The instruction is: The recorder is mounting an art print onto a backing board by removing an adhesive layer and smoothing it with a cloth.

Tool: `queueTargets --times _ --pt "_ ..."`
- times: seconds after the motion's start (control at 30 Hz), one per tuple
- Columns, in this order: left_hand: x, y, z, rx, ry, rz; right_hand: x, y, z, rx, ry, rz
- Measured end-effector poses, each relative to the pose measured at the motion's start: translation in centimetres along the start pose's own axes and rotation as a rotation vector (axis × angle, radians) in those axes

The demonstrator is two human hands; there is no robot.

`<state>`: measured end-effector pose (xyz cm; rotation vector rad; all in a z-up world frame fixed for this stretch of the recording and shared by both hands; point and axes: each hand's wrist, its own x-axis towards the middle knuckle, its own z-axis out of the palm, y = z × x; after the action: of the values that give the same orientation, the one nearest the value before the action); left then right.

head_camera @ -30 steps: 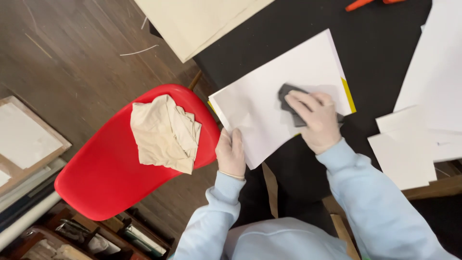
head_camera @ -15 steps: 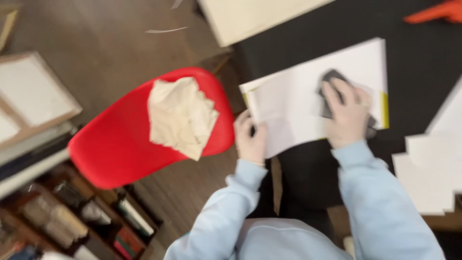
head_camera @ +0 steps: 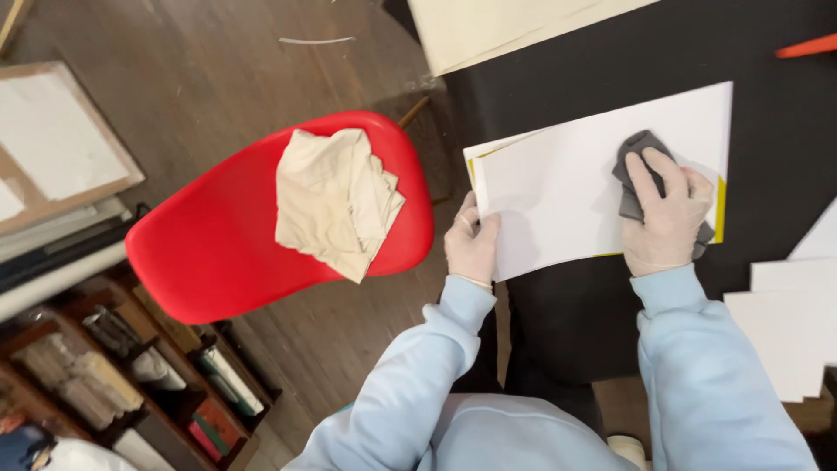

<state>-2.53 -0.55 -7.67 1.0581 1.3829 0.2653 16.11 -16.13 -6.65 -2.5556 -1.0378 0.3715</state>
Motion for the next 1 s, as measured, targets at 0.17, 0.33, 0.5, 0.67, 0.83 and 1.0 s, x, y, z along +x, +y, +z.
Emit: queueTargets --times 0.17,0.33,0.5,0.67,0.83,1.0 --pt "-0.5 0.8 1.9 0.017 -0.04 -0.036 0.4 2.2 -0.9 0.074 0.095 0.065" --pt "-1.0 1.3 3.1 0.038 -0.061 -0.06 1.5 3.1 -0.2 0.104 0.215 0.173" --pt "-1.0 1.0 3.0 0.012 -0.054 -0.041 2.0 0.5 1.2 -0.005 0.18 0.202" --pt "-0.9 0.1 2.6 0.036 -0.053 -0.022 1.9 -2.4 2.1 -0.005 0.091 0.097" --pt "-1.0 0.9 2.9 -0.058 -0.088 0.001 2.4 -2.5 -0.6 0.241 -0.002 -0.042" --pt "-1.5 1.7 3.0 -0.113 -0.047 -0.073 1.7 3.0 -1.0 0.324 0.264 0.259"
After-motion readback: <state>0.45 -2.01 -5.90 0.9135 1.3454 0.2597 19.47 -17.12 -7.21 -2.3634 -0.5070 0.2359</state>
